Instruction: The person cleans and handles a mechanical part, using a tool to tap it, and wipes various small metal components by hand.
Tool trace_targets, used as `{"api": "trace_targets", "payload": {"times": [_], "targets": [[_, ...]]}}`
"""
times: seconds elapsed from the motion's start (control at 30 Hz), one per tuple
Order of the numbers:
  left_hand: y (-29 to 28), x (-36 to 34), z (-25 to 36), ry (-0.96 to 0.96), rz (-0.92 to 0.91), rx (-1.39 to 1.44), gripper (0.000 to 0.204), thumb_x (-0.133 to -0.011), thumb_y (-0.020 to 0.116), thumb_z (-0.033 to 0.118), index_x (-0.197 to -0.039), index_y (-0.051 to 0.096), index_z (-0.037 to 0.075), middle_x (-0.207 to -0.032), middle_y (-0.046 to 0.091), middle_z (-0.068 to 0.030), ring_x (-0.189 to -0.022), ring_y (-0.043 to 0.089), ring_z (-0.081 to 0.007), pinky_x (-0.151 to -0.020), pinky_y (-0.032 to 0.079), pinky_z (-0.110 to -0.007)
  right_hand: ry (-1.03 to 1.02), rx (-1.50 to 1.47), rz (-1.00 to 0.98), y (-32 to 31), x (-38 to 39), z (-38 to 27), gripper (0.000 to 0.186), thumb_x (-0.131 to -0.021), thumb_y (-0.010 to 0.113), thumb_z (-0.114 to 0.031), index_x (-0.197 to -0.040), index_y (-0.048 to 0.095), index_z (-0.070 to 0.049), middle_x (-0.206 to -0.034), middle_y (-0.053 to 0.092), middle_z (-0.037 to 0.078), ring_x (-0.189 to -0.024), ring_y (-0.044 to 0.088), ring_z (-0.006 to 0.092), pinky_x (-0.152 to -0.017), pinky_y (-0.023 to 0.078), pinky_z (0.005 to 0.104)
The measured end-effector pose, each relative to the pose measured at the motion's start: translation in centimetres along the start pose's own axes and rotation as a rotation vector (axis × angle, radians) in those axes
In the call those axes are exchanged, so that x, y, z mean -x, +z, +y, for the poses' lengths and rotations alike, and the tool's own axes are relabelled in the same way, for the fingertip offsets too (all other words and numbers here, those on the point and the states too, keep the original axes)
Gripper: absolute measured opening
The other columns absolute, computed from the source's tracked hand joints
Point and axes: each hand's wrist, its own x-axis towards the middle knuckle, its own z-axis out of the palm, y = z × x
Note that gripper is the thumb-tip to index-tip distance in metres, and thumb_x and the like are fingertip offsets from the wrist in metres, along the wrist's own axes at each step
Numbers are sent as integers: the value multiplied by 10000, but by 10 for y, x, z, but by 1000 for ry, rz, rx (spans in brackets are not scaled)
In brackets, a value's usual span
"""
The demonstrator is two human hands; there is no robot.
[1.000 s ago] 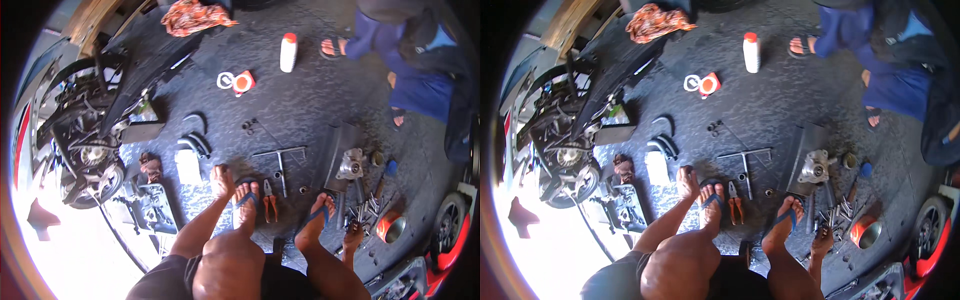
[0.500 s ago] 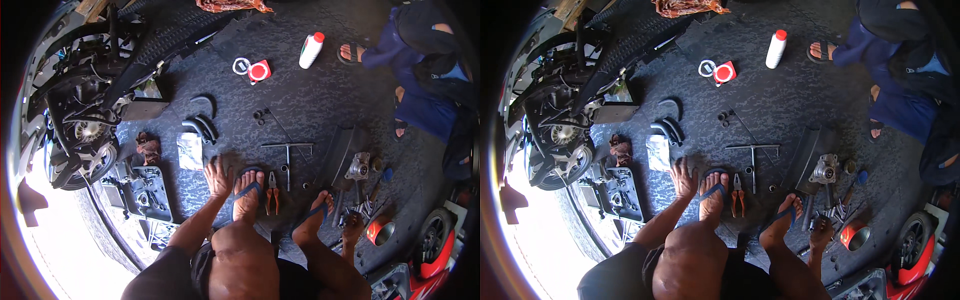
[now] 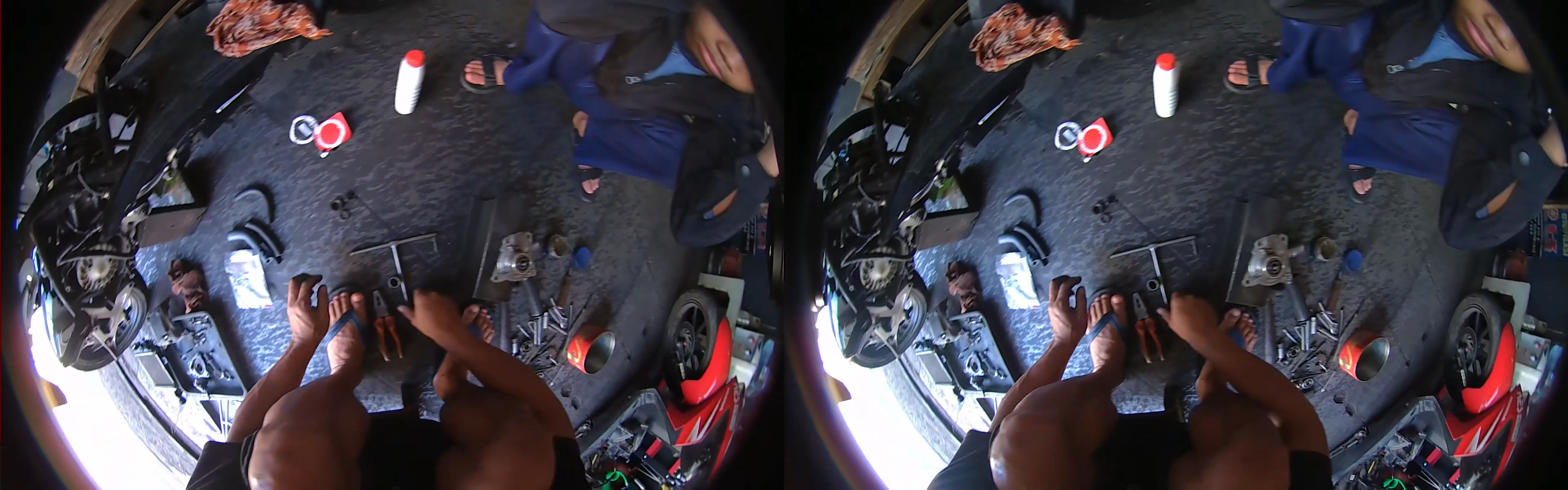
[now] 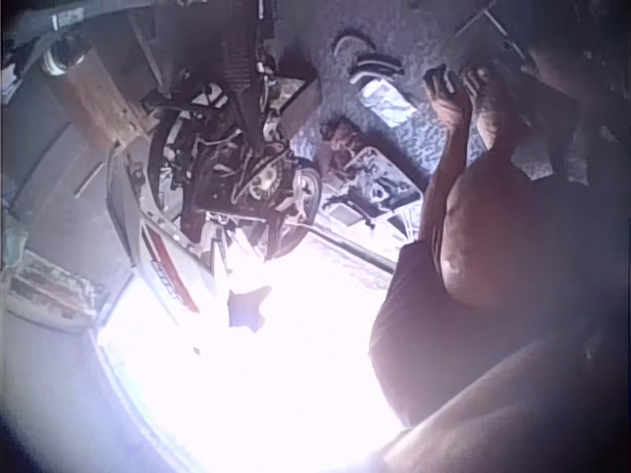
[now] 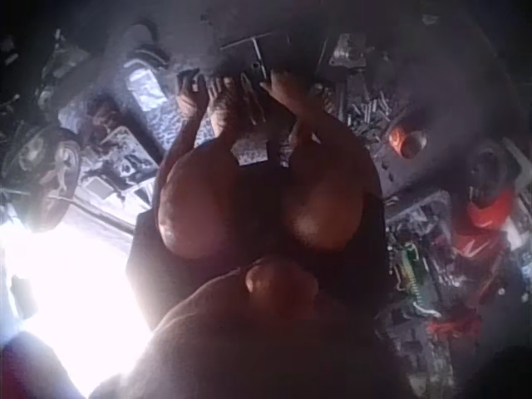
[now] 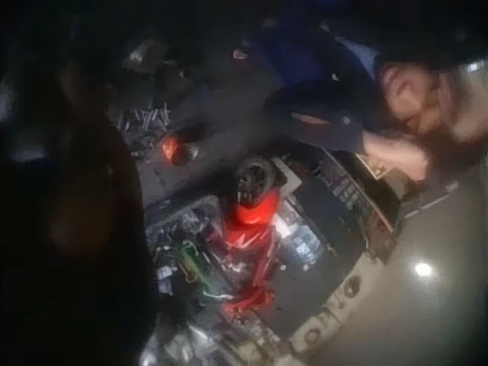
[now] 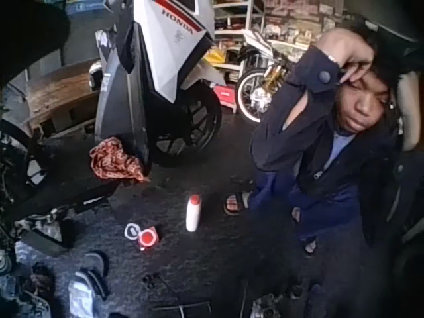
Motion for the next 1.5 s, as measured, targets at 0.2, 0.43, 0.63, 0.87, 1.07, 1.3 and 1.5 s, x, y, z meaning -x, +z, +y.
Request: {"api": "trace_targets", "payload": {"times": [0.2,0.43,0.63,0.87,1.07,1.3,1.5], "targets": [[11,6,18,-47,-230,57,144,-902,614,92,-935,694,-23,-872,682,-176,-768,691,-324,-703,536,-384,150,-90,5,-2,-8,-6,291,-895,638,-293,-877,651,-3,-890,703,251,-804,684,444,-717,547,537],[65,-14,75,-600,-625,735,449,-996,549,407,-1128,638,-13,-855,683,-132,-772,659,-214,-583,503,-361,-82,-489,186,-17,17,-10,295,-957,547,-277,-1117,555,-29,-773,654,279,-740,654,493,-705,500,605],[40,-60,227,-253,-938,1141,222,-984,588,211,-827,626,58,-648,542,18,-575,500,-92,-519,404,-322,-165,-353,186,-102,82,1,340,-930,622,-287,-1177,583,-58,-907,677,219,-805,671,424,-712,520,538],[67,-2,354,652,-516,912,240,-777,699,221,-813,597,7,-825,620,-156,-789,643,-359,-689,517,-453,193,-433,353,-49,173,108,363,-920,636,-278,-1197,582,-51,-929,650,175,-782,639,340,-697,511,454],[88,-11,366,635,-521,1026,223,-803,705,233,-843,617,31,-810,605,-121,-774,632,-326,-741,513,-428,616,-582,337,-16,250,138,373,-937,614,-290,-1209,569,-39,-919,630,156,-768,618,307,-679,501,428],[105,-27,353,579,-545,977,229,-859,687,252,-833,618,36,-751,598,-135,-724,641,-341,-694,521,-447,699,-638,341,-15,262,146,387,-956,588,-304,-1223,553,-26,-907,607,133,-752,593,269,-657,489,397],[113,-30,351,554,-563,944,234,-870,683,252,-827,615,32,-748,609,-150,-737,648,-350,-701,524,-458,716,-663,355,-14,261,151,401,-973,565,-316,-1235,540,-14,-896,588,114,-739,572,236,-638,478,371]]}}
